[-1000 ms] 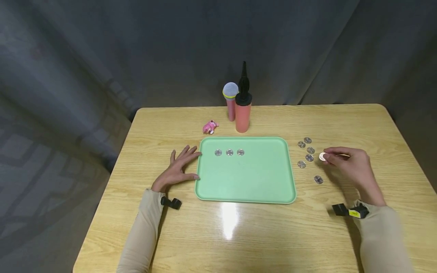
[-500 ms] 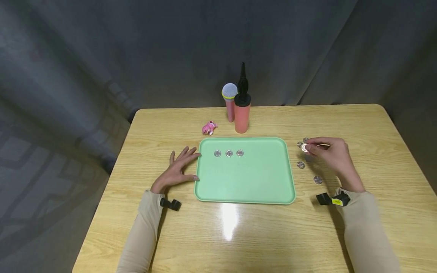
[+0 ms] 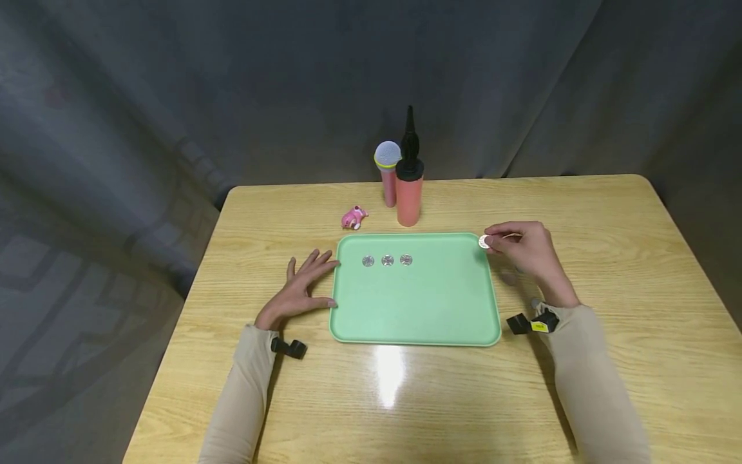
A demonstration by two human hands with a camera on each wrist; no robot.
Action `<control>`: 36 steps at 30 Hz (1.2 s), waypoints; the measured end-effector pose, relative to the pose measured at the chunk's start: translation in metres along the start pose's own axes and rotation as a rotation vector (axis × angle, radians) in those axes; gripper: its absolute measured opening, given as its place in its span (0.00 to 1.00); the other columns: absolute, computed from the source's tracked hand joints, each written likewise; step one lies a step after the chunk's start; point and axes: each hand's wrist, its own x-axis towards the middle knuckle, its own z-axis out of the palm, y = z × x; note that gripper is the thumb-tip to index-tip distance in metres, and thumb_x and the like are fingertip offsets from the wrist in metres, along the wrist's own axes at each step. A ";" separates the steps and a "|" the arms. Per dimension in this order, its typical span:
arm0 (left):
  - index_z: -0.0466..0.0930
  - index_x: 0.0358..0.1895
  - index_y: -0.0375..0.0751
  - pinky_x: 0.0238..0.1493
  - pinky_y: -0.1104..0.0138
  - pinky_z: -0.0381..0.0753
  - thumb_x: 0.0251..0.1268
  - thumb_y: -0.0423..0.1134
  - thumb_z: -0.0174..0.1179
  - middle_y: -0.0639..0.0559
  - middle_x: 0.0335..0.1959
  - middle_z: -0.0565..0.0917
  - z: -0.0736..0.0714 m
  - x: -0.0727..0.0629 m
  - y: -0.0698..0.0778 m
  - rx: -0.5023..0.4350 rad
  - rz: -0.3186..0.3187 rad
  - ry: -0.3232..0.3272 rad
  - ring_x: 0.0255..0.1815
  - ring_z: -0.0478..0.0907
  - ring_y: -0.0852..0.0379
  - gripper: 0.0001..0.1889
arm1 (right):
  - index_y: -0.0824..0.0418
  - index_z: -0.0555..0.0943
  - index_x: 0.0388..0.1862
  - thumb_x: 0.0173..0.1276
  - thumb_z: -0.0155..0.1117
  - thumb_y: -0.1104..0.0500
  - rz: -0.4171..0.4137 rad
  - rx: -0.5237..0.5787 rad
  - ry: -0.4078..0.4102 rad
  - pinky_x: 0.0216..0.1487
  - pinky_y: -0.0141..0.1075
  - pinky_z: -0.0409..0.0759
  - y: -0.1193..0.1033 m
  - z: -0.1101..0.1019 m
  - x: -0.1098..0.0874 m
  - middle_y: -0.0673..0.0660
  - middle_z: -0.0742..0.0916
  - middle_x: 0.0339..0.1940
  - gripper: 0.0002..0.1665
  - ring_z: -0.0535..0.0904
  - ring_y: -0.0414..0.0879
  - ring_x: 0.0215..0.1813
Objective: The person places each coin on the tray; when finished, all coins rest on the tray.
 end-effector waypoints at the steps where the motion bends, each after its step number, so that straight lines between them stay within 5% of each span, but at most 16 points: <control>1: 0.64 0.76 0.50 0.76 0.36 0.16 0.53 0.47 0.75 0.44 0.83 0.54 0.000 0.000 0.000 -0.003 0.000 0.001 0.86 0.37 0.40 0.45 | 0.71 0.86 0.47 0.68 0.68 0.62 0.001 0.004 -0.006 0.35 0.28 0.87 -0.001 0.002 0.001 0.47 0.90 0.32 0.14 0.86 0.29 0.28; 11: 0.64 0.76 0.52 0.76 0.36 0.16 0.53 0.49 0.75 0.44 0.83 0.54 -0.001 0.000 -0.001 0.000 -0.001 -0.004 0.85 0.37 0.39 0.45 | 0.70 0.86 0.49 0.69 0.67 0.62 0.018 -0.001 -0.094 0.35 0.32 0.87 -0.007 0.027 0.013 0.70 0.90 0.42 0.15 0.87 0.33 0.31; 19: 0.64 0.76 0.52 0.76 0.36 0.16 0.54 0.49 0.74 0.45 0.83 0.54 0.000 0.001 -0.003 -0.004 -0.007 -0.006 0.86 0.36 0.40 0.45 | 0.70 0.86 0.48 0.68 0.68 0.63 0.037 -0.008 -0.138 0.33 0.32 0.82 -0.008 0.054 0.024 0.70 0.90 0.42 0.13 0.87 0.40 0.30; 36: 0.63 0.77 0.52 0.75 0.36 0.16 0.54 0.49 0.74 0.45 0.83 0.54 0.000 0.001 -0.004 -0.006 0.004 -0.009 0.86 0.36 0.40 0.45 | 0.69 0.87 0.45 0.65 0.69 0.67 0.039 -0.017 -0.248 0.33 0.27 0.82 -0.003 0.089 0.034 0.66 0.90 0.36 0.10 0.85 0.38 0.28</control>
